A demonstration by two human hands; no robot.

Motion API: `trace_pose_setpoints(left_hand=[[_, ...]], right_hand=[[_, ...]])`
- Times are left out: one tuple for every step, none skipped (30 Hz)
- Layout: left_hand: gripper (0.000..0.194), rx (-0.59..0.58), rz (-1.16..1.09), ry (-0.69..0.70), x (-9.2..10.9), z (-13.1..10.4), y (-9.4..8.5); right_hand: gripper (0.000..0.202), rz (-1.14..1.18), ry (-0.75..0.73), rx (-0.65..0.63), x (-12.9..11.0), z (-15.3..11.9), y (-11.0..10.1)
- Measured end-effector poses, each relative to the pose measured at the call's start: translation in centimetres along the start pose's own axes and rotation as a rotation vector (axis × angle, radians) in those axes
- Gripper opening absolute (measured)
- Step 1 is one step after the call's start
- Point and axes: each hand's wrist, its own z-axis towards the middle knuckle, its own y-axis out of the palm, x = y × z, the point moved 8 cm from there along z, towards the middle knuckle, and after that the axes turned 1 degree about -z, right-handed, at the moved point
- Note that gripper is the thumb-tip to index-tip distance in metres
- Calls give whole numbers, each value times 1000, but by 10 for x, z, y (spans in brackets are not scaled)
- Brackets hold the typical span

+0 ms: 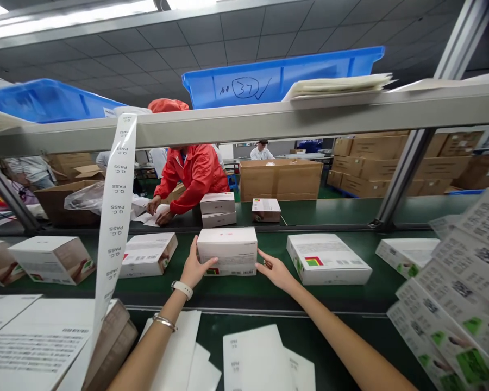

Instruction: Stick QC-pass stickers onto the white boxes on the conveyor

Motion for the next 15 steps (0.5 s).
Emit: trace_pose_setpoints(left_hand=[[84,54,58,12,5,-6,-7],[83,112,124,44,13,-15,-14],[78,155,193,100,25,-27,-18],[71,154,257,177,40,-42,-17],[62,92,309,270,56,-59,-9],[55,-40,345,361,70,-77,4],[52,-226,369,438,82,-99,22],[54,-427,388,494,90,-123,40],[60,-602,400,522,95,-146,53],[70,-738,407,529,96,-167,63],[79,-828,412,518,95,-182,68],[87,-875,417,495,93,-193,71],[91,-891,424,468,88,-200,71],[94,-892,434,439,83,-203,70],[96,-886,447,413,77,-205,69]], right_hand=[[52,-35,-6,-6,-5,-9,-2],[47,-68,-13,-10,-9,-21,-3],[43,-103,-22,-17,-14,-34,-4],[41,-143,-31,-33,-18,-49,-3],[39,-191,-40,-61,-22,-64,-1],[37,-246,-47,-100,-25,-80,3],[34,-305,-52,-145,-27,-96,9],[31,-366,-53,-189,-29,-110,15],[29,-429,-52,-221,-29,-123,21],[27,-492,-49,-240,-29,-133,26],[26,-553,-47,-249,-30,-141,31],[25,-612,-44,-250,-30,-147,36],[24,-668,-42,-249,-31,-150,40],[24,-720,-38,-249,-31,-150,45],[24,-766,-34,-258,-32,-149,50]])
